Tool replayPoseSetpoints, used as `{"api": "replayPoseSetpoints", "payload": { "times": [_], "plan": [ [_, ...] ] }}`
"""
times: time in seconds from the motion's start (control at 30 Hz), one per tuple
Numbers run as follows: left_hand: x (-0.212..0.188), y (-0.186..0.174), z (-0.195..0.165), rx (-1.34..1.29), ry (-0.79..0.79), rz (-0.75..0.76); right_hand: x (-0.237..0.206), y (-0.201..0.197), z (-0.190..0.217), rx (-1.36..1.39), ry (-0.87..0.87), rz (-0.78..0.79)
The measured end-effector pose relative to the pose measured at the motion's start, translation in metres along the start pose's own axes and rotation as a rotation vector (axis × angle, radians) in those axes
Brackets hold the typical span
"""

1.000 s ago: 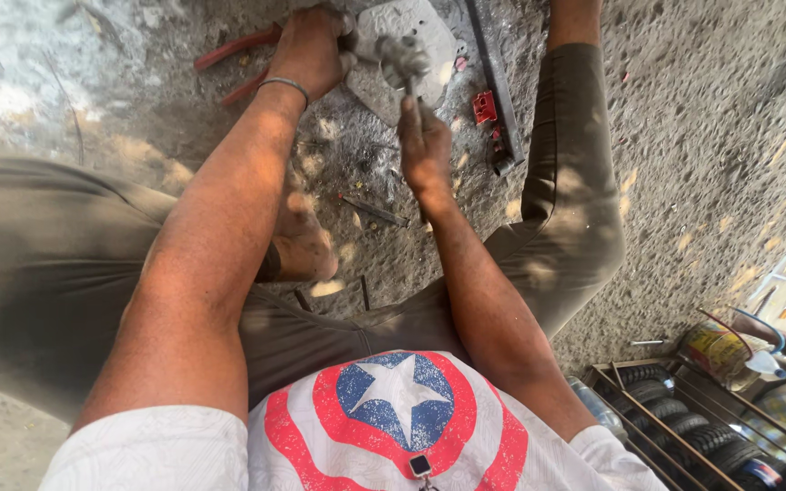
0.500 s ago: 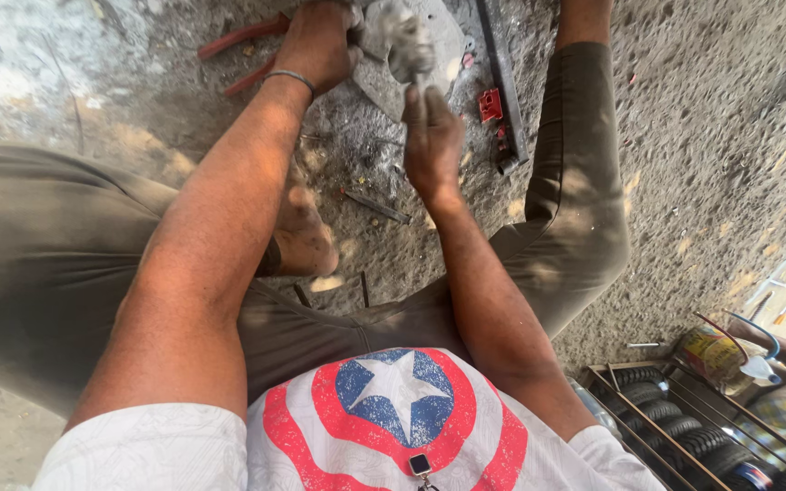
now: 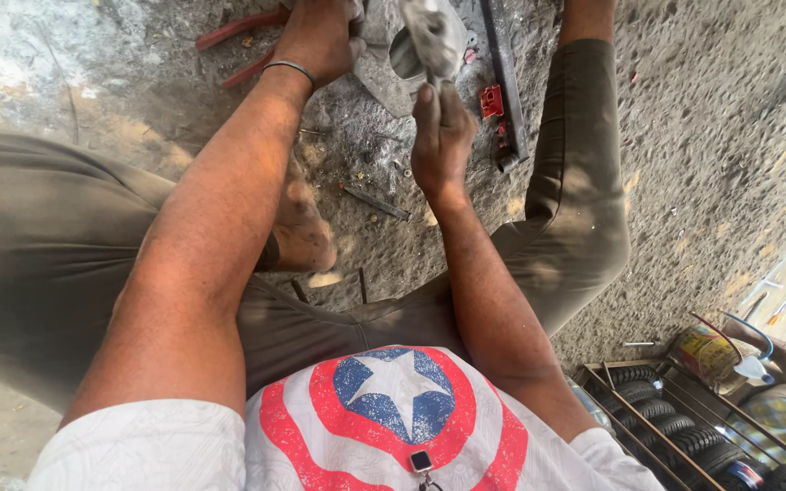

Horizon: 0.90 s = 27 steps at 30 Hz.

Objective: The person sits on the ground and uses a hammer and chisel to shape a small metal piece placed on a larger metal component. They repeatedly strike the chisel, adjust the metal piece, and use pliers to hold it in place.

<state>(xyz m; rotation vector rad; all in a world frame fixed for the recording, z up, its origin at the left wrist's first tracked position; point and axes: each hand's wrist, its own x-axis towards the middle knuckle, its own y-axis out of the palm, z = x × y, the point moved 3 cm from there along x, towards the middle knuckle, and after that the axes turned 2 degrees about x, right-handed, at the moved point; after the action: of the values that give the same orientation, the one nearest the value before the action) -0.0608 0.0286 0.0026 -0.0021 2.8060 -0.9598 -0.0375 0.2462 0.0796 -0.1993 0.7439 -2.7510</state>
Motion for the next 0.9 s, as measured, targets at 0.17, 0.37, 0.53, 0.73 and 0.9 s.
{"api": "replayPoseSetpoints", "payload": {
  "times": [0.17,0.37,0.53,0.73,0.9],
  "plan": [
    [0.003,-0.003,0.000,0.028,0.114,-0.087,-0.011,0.024,-0.028,-0.104,0.371,0.154],
    [0.005,-0.003,0.000,0.023,0.111,-0.086,-0.011,0.017,-0.039,0.025,0.446,0.109],
    [0.003,0.001,0.001,0.056,-0.008,-0.045,-0.010,0.015,-0.027,0.026,0.340,0.058],
    [0.004,-0.001,-0.002,0.083,0.065,-0.059,-0.015,0.030,-0.035,-0.188,0.415,0.211],
    [0.003,-0.004,-0.004,-0.007,0.153,-0.095,-0.010,0.023,-0.028,-0.128,0.459,0.212]
  ]
}}
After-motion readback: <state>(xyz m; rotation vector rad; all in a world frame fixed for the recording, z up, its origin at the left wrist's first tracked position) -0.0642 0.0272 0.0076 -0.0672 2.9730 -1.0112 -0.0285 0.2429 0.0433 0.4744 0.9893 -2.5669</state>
